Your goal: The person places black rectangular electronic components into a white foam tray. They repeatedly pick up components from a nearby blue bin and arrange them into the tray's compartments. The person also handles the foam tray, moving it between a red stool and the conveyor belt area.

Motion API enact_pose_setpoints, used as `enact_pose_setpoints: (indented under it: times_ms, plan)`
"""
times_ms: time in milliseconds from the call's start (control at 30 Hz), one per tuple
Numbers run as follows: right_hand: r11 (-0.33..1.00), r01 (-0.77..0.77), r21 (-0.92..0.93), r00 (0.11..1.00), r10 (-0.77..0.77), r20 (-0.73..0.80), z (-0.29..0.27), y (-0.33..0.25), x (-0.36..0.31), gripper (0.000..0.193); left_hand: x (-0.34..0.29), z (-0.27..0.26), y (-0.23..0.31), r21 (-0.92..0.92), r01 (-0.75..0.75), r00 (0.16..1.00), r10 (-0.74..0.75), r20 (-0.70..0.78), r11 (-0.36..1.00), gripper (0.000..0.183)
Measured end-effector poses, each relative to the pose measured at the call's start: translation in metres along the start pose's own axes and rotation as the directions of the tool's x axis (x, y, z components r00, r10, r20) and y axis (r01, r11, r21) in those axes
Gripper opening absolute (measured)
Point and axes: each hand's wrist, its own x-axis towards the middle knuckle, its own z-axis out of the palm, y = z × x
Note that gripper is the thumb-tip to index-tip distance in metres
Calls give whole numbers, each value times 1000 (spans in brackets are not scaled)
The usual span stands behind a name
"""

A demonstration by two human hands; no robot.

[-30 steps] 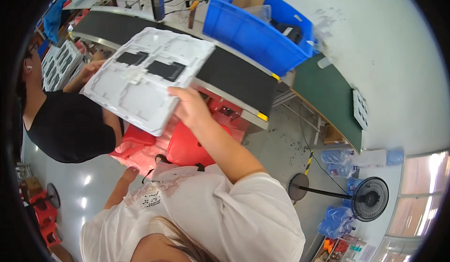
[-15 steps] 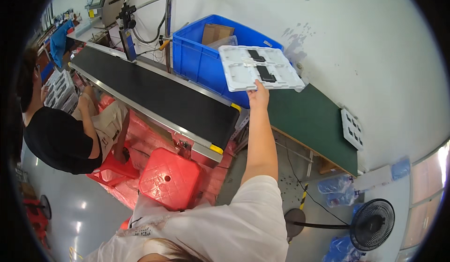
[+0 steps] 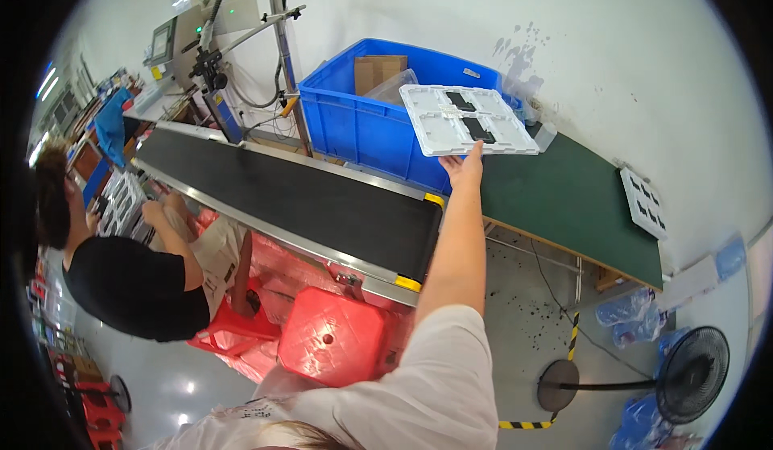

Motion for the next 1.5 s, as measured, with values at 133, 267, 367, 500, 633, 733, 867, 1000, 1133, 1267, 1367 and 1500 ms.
enact_pose_setpoints:
  times_ms: [133, 267, 367, 500, 633, 733, 867, 1000, 1133, 1267, 1367, 1500]
  plan:
    - [991, 126, -45, 956, -109, 273, -35, 30, -98, 47, 42, -30, -24, 71, -77, 995, 72, 67, 995, 28]
    - [690, -163, -705, 461, 685, 564, -91, 71, -287, 24, 73, -72, -1, 212, -358, 931, 364, 8, 909, 29]
    - [55, -677, -734, 182, 979, -94, -186, 186, -411, 25, 94, -86, 106, 67, -795, 558, 770, -309, 603, 35]
    - [-513, 316, -798, 498, 806, -320, -318, 314, -491, 26, 101, -81, 223, 361, -858, 368, 928, -64, 365, 58]
    - [-486, 159, -859, 637, 716, -286, -382, 438, -480, 42, 146, -19, 249, 523, -759, 478, 878, 43, 387, 68]
    - [-435, 331, -838, 24, 891, -453, -331, 424, -460, 53, 143, -26, 251, 582, -714, 502, 864, 38, 389, 68]
    - [-334, 178, -926, -113, 928, -356, -381, 447, -500, 58, 148, -24, 255, 608, -717, 449, 893, 28, 341, 69]
    - [-288, 142, -947, -141, 941, -307, -384, 448, -512, 55, 152, -22, 256, 610, -734, 406, 913, 41, 299, 68]
    - [-275, 102, -956, -148, 946, -288, -375, 446, -506, 51, 152, -16, 256, 601, -739, 394, 919, 19, 304, 66]
    - [-260, 102, -960, -106, 957, -271, -362, 441, -481, 47, 149, -17, 265, 604, -745, 370, 929, 20, 283, 66]
    - [-238, 175, -955, 10, 971, -240, -352, 451, -470, 50, 150, -17, 260, 613, -742, 362, 932, 23, 273, 66]
    - [-222, 246, -944, -95, 963, -251, -318, 435, -413, 54, 150, -17, 253, 599, -734, 420, 907, 30, 321, 67]
